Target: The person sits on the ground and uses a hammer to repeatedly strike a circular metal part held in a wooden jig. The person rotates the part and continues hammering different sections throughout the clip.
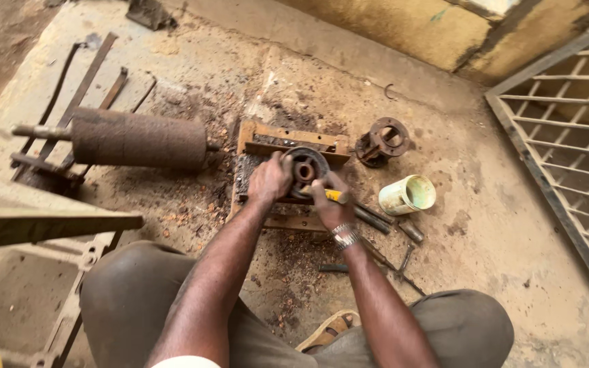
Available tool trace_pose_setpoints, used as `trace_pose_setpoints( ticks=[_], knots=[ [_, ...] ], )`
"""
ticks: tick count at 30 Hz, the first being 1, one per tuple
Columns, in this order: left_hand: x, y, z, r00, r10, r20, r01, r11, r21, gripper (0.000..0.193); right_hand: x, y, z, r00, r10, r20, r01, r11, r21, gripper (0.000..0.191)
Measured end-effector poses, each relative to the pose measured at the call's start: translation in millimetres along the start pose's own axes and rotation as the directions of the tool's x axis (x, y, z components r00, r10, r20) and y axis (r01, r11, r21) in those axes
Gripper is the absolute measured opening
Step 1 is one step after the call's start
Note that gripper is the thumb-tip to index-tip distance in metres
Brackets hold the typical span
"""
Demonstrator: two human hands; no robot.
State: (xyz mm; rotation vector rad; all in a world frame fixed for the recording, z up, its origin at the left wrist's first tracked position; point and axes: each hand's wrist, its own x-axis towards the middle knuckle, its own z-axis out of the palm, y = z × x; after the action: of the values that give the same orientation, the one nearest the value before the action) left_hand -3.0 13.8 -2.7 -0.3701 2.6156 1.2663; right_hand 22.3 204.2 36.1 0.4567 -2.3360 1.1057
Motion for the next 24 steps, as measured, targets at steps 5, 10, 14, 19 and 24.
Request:
trace_pose_setpoints(
  ticks=[5, 10, 14, 19, 24],
  knots=[
    [-0.6, 1.3, -2.0, 0.999, -0.041, 0.035, 0.041, 0.999, 0.000, 0.059, -0.1, -8.4, -3.1, 0.950, 0.313, -0.016, -0.289, 0.893, 0.345, 0.027],
    [-6.7, 3.9, -1.4, 1.000, 0.009, -0.029, -0.009, 1.000, -0.002, 0.059, -2.4, -13.3, 0.2, 0.982, 0.098, 0.163, -0.082, 0.991, -0.103, 0.026],
    [-4.2, 5.3, -6.2, 0.999, -0.034, 0.040, 0.034, 0.999, 0.017, 0.059, 1.1, -11.7, 4.2, 0.983, -0.096, -0.156, 0.125, 0.974, 0.187, 0.029],
    [-2.7, 3.5, -5.6, 1.000, -0.022, 0.016, 0.022, 0.999, -0.042, 0.059, 0.6, -8.7, -2.6, 0.980, 0.177, 0.095, -0.186, 0.978, 0.095, 0.025],
    [-1.9, 0.9, 0.3, 1.000, 0.002, -0.007, -0.002, 1.000, -0.007, 0.057, -6.9, -4.4, -4.9, 0.960, 0.155, 0.234, -0.144, 0.988, -0.064, 0.023]
  ],
)
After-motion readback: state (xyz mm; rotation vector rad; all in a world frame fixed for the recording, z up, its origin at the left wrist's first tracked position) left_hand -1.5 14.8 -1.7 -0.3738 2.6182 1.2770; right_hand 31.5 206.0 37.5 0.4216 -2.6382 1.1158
